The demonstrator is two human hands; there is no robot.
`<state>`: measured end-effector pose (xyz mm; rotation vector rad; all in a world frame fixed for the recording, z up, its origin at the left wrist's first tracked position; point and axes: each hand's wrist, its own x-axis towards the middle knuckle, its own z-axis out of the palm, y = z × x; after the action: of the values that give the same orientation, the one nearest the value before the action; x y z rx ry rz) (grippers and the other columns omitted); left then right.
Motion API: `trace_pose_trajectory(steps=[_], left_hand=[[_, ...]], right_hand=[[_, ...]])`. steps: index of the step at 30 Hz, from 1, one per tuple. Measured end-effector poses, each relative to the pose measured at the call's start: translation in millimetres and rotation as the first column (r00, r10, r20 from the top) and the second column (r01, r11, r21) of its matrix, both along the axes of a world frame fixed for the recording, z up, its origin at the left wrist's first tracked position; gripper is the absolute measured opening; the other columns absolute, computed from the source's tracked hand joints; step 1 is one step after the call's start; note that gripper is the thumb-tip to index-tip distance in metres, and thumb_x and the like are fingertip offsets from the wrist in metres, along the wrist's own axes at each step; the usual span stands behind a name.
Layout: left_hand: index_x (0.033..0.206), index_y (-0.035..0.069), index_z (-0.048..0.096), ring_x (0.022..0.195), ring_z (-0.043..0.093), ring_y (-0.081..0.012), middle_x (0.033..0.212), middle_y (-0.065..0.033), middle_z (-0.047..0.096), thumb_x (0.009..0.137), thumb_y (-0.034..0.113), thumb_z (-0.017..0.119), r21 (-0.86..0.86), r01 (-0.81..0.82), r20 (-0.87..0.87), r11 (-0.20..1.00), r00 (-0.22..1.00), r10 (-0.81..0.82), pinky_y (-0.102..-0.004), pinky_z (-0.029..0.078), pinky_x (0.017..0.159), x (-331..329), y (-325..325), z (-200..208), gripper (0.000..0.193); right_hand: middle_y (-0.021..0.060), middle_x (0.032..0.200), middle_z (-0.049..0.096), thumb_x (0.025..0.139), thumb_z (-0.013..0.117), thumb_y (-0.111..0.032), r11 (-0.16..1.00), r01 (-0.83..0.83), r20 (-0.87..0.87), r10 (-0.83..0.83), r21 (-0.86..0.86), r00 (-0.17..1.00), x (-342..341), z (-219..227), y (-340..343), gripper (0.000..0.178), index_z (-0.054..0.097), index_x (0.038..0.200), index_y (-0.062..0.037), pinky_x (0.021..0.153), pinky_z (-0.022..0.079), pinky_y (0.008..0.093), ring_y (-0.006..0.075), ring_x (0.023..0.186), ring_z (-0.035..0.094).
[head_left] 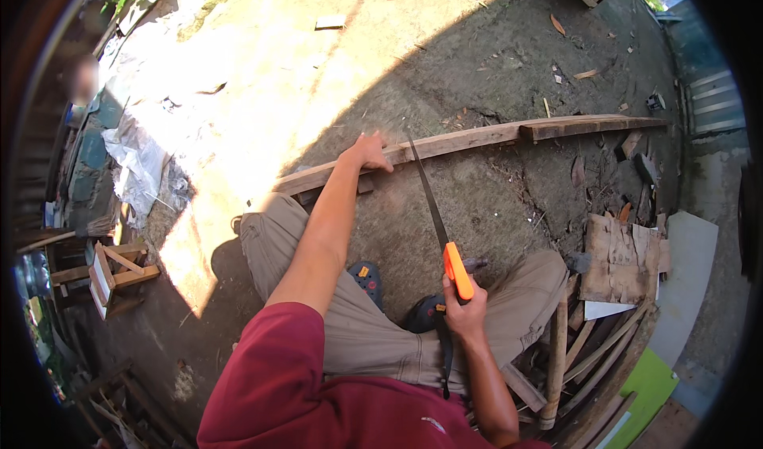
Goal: The person uses a hammer to split a long wooden plank into smaller pieces and then uses a hand saw to cut the plank further. The person works on the ground in an outdoor area with scattered debris.
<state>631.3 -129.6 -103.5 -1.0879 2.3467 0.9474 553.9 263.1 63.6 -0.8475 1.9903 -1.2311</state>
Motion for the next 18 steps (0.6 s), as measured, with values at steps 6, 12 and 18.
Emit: trace_pose_trajectory(steps=[6, 12, 18], left_hand=[[0.124, -0.005, 0.067, 0.113, 0.066, -0.0366, 0.123, -0.0230, 0.069, 0.061, 0.036, 0.084, 0.195, -0.039, -0.076, 0.980, 0.996, 0.055, -0.0469, 0.055, 0.091, 1.7, -23.2, -7.7, 0.078], [0.108, 0.000, 0.075, 0.098, 0.071, -0.0347, 0.104, -0.0214, 0.074, 0.061, 0.039, 0.083, 0.172, -0.042, -0.098, 0.984, 0.993, 0.059, -0.0489, 0.053, 0.083, 5.5, -42.8, -9.6, 0.062], [0.110, 0.003, 0.073, 0.101, 0.069, -0.0364, 0.107, -0.0203, 0.073, 0.072, 0.052, 0.079, -0.251, -0.068, -0.231, 0.966, 0.973, 0.008, -0.0488, 0.055, 0.086, 5.1, -8.7, 0.2, 0.063]], right_hand=[[-0.0002, 0.070, 0.057, 0.095, 0.069, -0.009, 1.000, -0.001, -0.030, 0.000, -0.028, 1.000, 6.1, -1.0, -10.2, 0.013, 0.067, 0.097, 0.0039, 0.062, 0.045, 0.0266, 0.0065, 0.066, 0.051], [-0.0042, 0.066, 0.054, 0.096, 0.068, -0.010, 1.000, 0.003, 0.073, -0.005, 0.028, 0.997, 2.7, 4.0, -30.9, 0.015, 0.066, 0.089, 0.0029, 0.056, 0.039, 0.0249, 0.0038, 0.062, 0.047], [-0.0062, 0.062, 0.051, 0.099, 0.067, -0.016, 0.995, 0.045, 0.088, -0.053, 0.090, 0.995, -2.7, -3.6, -34.9, 0.027, 0.063, 0.076, -0.0009, 0.050, 0.035, 0.0266, 0.0040, 0.055, 0.044]])
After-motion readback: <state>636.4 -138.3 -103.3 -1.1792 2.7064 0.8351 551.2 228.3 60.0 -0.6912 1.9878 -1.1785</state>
